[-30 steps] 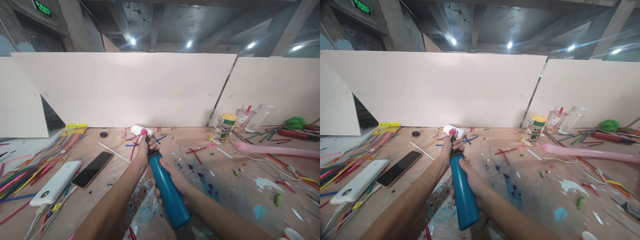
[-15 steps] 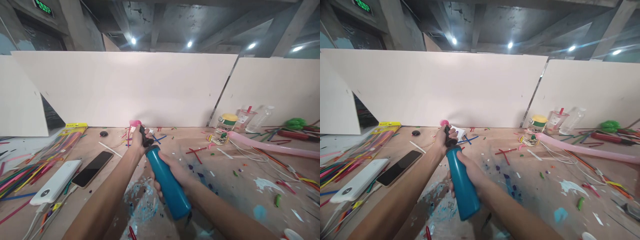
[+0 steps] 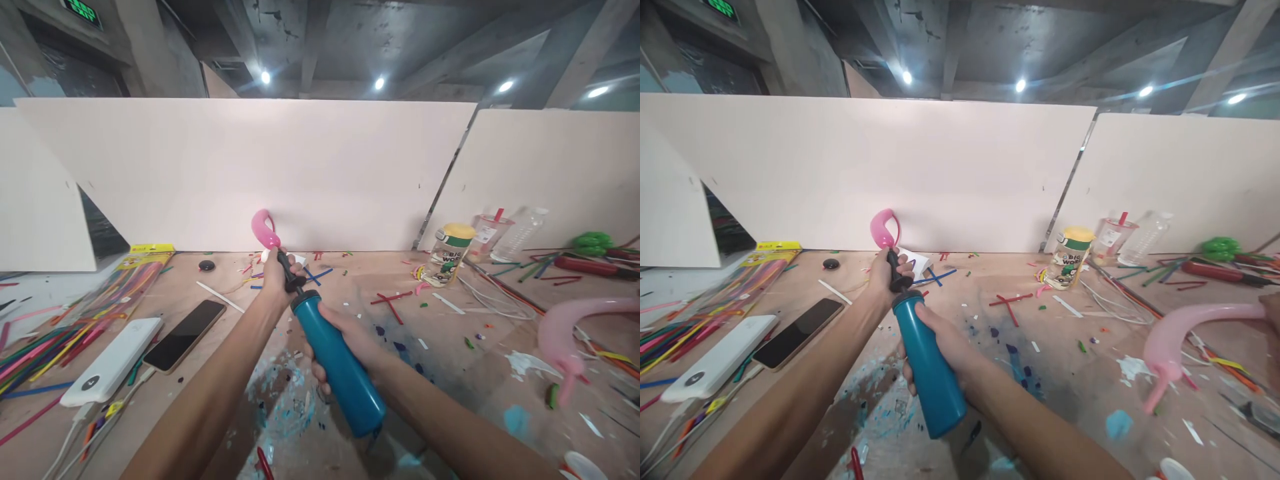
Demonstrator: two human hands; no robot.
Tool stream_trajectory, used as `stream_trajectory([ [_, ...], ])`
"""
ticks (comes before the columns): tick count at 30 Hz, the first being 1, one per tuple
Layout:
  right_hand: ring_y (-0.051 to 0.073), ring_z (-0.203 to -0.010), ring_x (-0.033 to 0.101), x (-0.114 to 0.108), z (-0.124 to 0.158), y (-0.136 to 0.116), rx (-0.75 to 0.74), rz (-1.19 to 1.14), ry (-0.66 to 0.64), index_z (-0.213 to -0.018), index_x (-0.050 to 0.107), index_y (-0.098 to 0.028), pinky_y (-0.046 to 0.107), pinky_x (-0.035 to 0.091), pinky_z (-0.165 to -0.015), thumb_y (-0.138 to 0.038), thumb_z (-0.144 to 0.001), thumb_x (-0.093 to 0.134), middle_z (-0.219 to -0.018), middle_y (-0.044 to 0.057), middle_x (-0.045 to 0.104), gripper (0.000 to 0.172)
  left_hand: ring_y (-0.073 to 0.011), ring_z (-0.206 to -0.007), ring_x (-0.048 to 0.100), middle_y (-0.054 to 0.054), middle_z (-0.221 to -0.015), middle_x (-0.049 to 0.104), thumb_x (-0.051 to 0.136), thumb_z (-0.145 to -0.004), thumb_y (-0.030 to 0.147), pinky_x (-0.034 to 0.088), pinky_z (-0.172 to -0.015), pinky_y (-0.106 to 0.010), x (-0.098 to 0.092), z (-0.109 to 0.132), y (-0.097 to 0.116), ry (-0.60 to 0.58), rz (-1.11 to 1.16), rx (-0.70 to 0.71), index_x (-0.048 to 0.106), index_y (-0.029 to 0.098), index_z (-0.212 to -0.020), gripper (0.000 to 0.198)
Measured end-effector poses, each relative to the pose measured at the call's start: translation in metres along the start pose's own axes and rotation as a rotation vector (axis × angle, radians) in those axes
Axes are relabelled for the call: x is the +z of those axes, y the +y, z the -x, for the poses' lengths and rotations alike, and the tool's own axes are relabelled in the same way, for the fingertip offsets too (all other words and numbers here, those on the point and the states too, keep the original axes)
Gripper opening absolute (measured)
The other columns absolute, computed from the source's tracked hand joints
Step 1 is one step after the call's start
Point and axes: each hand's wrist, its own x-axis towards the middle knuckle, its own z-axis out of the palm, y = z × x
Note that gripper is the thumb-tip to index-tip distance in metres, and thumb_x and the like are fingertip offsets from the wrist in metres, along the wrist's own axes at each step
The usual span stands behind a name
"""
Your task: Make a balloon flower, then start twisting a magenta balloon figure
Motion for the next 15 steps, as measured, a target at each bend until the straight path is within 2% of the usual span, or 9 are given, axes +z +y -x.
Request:
stream_trajectory([
  [2,0.014,-0.042,0.057,0.004,-0.005,-0.003,-0.014,-0.023,0.005,-0.074,0.058,-0.011,0.022,0.046,-0.044,-0.069,-0.087,0.022,-0.051,0.006,0.06,0.069,-0.0052,-0.03,0.03,0.008,-0.05,0.032,0.038,-0.089,0.026,0.023,-0.031,-0.014,0.002,-0.001,-0.005,0.014,-0.014,0.003,0.038,0.02,-0.071,0.019],
  [4,0.014,-0.043,0.058,0.01,-0.007,0.006,-0.025,-0.042,0.006,-0.074,0.058,-0.011,0.022,0.046,-0.044,-0.069,-0.087,0.019,-0.051,0.006,0.06,0.071,-0.0045,-0.028,0.026,0.009,-0.049,0.029,0.037,-0.089,0.024,0.02,-0.03,-0.014,0.002,-0.005,0.004,0.03,-0.025,0.022,0.036,0.02,-0.07,0.02],
  [6,0.013,-0.042,0.057,0.018,-0.005,0.02,-0.03,-0.029,-0.013,-0.072,0.058,-0.011,0.021,0.044,-0.042,-0.068,-0.088,0.016,-0.051,0.006,0.058,0.072,-0.0034,-0.028,0.023,0.009,-0.048,0.026,0.035,-0.09,0.022,0.017,-0.03,-0.013,0.004,-0.001,0.026,0.032,-0.026,0.064,0.035,0.02,-0.068,0.022],
  [8,0.012,-0.041,0.054,0.028,0.003,0.031,-0.06,0.026,-0.05,-0.073,0.057,-0.01,0.02,0.042,-0.04,-0.07,-0.086,0.02,-0.049,0.005,0.056,0.072,-0.0027,-0.028,0.022,0.009,-0.048,0.024,0.033,-0.091,0.023,0.015,-0.03,-0.013,0.014,0.015,0.06,0.007,-0.024,0.129,0.034,0.019,-0.067,0.024],
  [10,0.01,-0.043,0.052,0.038,0.016,0.034,-0.176,0.109,-0.097,-0.083,0.058,-0.01,0.018,0.041,-0.042,-0.074,-0.079,0.039,-0.053,0.003,0.057,0.066,-0.0027,-0.027,0.02,0.008,-0.049,0.021,0.026,-0.091,0.02,0.013,-0.029,-0.014,0.032,0.043,0.097,-0.116,-0.037,0.312,0.033,0.019,-0.065,0.027],
  [12,0.007,-0.048,0.052,0.046,0.027,0.029,-0.322,0.182,-0.175,-0.103,0.054,-0.014,0.017,0.043,-0.048,-0.068,-0.072,0.059,-0.066,0.001,0.061,0.062,-0.0026,-0.028,0.02,0.008,-0.05,0.023,0.028,-0.091,0.021,0.014,-0.028,-0.014,0.053,0.072,0.126,-0.302,-0.057,0.504,0.037,0.019,-0.066,0.027],
  [13,0.007,-0.05,0.053,0.049,0.031,0.023,-0.354,0.206,-0.226,-0.111,0.051,-0.016,0.018,0.043,-0.05,-0.064,-0.071,0.063,-0.072,0.001,0.062,0.063,-0.0029,-0.029,0.022,0.008,-0.051,0.025,0.032,-0.09,0.023,0.017,-0.028,-0.014,0.062,0.082,0.135,-0.377,-0.051,0.589,0.04,0.02,-0.068,0.024],
  [15,0.008,-0.05,0.055,0.05,0.032,0.011,-0.346,0.2,-0.264,-0.114,0.047,-0.018,0.02,0.044,-0.049,-0.065,-0.072,0.062,-0.074,0.001,0.062,0.064,-0.0026,-0.03,0.023,0.007,-0.052,0.025,0.03,-0.091,0.026,0.018,-0.028,-0.014,0.07,0.087,0.134,-0.387,-0.028,0.57,0.039,0.02,-0.067,0.027],
])
